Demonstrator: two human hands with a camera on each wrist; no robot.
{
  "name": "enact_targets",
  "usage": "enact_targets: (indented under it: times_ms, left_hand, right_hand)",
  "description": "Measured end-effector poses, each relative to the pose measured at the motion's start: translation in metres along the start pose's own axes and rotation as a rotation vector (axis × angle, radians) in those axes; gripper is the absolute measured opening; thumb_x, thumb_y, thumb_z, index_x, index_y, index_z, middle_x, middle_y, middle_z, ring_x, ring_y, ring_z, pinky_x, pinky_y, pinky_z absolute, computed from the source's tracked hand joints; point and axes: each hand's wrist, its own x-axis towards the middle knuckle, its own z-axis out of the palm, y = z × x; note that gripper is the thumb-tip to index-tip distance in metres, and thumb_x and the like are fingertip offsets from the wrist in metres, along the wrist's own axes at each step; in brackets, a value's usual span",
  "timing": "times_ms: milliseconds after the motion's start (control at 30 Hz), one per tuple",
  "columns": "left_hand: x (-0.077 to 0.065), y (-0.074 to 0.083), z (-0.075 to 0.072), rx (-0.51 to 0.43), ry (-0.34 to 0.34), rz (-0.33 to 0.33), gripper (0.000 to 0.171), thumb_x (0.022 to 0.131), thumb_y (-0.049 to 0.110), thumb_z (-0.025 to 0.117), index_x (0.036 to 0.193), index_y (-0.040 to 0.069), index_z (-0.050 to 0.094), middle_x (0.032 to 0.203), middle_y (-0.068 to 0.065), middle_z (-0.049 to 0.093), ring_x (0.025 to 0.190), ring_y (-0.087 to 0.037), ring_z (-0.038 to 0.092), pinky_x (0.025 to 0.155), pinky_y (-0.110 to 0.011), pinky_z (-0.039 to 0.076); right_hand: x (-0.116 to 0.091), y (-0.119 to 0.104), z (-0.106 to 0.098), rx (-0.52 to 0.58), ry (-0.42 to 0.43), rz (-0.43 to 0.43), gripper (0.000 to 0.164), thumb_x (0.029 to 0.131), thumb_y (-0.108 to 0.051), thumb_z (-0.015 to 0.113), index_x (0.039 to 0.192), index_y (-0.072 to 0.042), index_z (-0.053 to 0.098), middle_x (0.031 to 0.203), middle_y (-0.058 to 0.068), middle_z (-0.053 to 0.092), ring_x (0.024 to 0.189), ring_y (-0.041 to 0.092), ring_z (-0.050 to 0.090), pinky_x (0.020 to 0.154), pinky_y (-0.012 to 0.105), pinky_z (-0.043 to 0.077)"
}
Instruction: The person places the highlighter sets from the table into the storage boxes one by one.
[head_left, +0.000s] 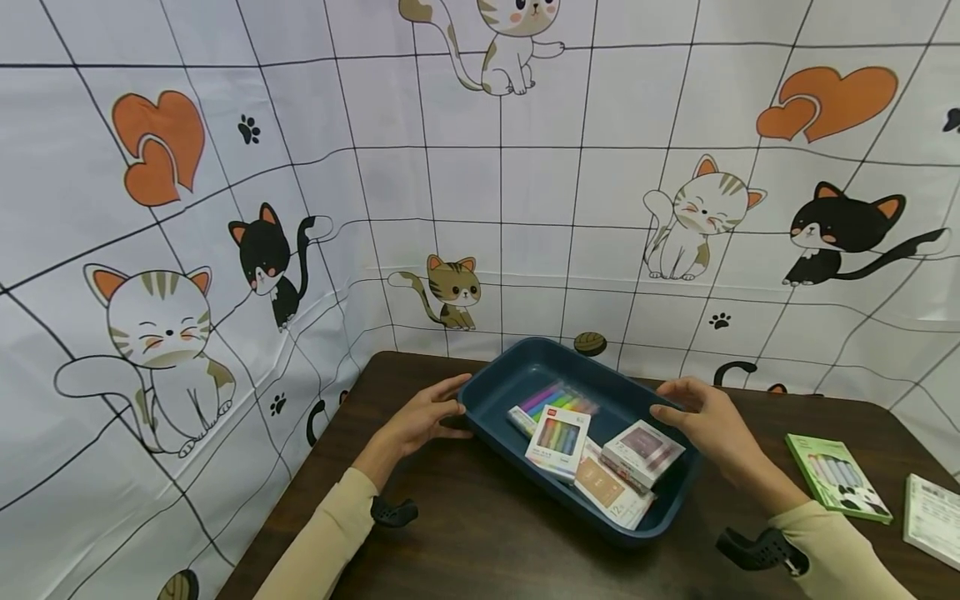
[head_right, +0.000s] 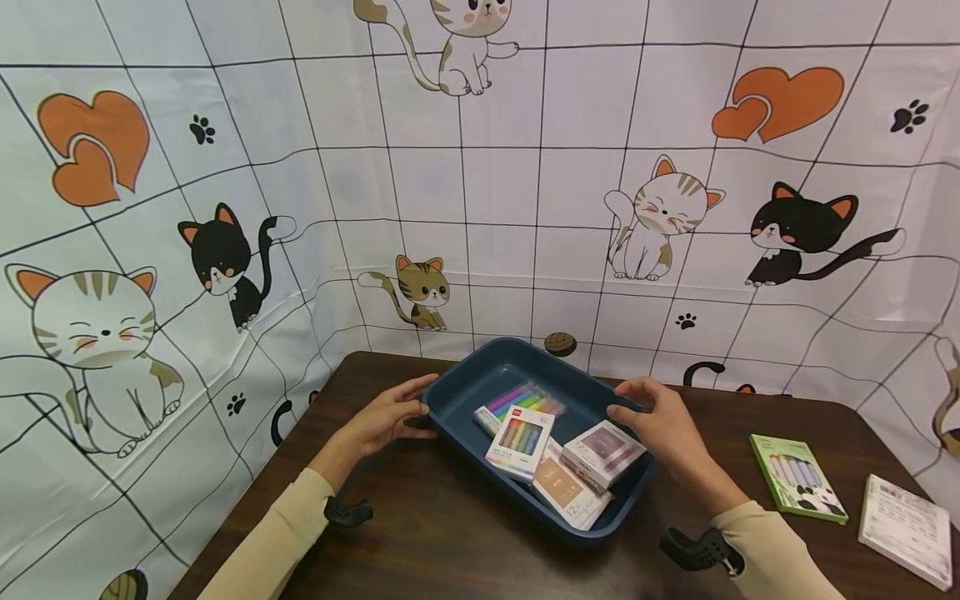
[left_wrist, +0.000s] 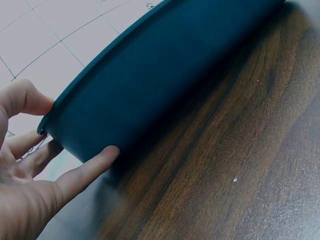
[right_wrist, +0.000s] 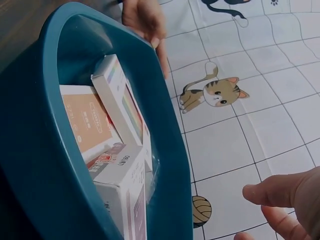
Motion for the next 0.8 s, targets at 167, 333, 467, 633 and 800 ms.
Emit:
enact_targets:
  times_ms: [167,333,467,633,800]
  left_hand:
    - [-0.001,0.001,0.0,-0.002,-0.009,0.003,0.068,0.097,0.002,0.062,0.159,0.016,0.037,0.158,-0.018,0.033,0.124,-0.039,0.051,0.09,-0.06,0.054]
    - [-0.001,0.0,0.001,-0.003,-0.012,0.01,0.069,0.097,0.002,0.061,0.159,0.016,0.036,0.158,-0.018,0.032,0.125,-0.039,0.051,0.091,-0.06,0.054]
    - [-0.001,0.0,0.0,-0.006,-0.008,0.008,0.068,0.097,0.002,0.061,0.159,0.016,0.036,0.158,-0.019,0.032,0.125,-0.04,0.05,0.091,-0.06,0.054]
    - [-0.001,-0.001,0.0,-0.009,-0.002,0.0,0.068,0.097,0.002,0.061,0.159,0.017,0.037,0.158,-0.019,0.032,0.127,-0.04,0.049,0.091,-0.06,0.054]
    - [-0.001,0.0,0.001,-0.006,-0.011,0.003,0.067,0.098,0.002,0.06,0.159,0.017,0.036,0.159,-0.018,0.032,0.129,-0.042,0.048,0.091,-0.06,0.054]
  right_hand:
    - [-0.001,0.002,-0.001,0.003,-0.005,0.002,0.051,0.098,-0.035,0.07,0.132,0.001,0.056,0.134,0.027,0.057,0.125,0.046,0.051,0.098,0.066,0.043]
    - [-0.001,0.005,-0.002,0.019,-0.028,-0.008,0.05,0.098,-0.032,0.071,0.131,0.001,0.056,0.133,0.027,0.059,0.123,0.044,0.054,0.094,0.06,0.048]
    - [-0.002,0.007,-0.003,0.03,-0.042,-0.015,0.051,0.098,-0.033,0.071,0.131,0.002,0.056,0.133,0.027,0.058,0.122,0.044,0.055,0.092,0.057,0.05]
    - [-0.002,0.008,-0.005,0.03,-0.052,-0.012,0.054,0.098,-0.036,0.07,0.134,0.001,0.055,0.135,0.027,0.058,0.123,0.044,0.054,0.092,0.057,0.05]
    - [-0.005,0.01,-0.009,0.04,-0.075,-0.02,0.062,0.101,-0.042,0.065,0.144,-0.001,0.049,0.144,0.028,0.05,0.132,0.047,0.046,0.098,0.064,0.045]
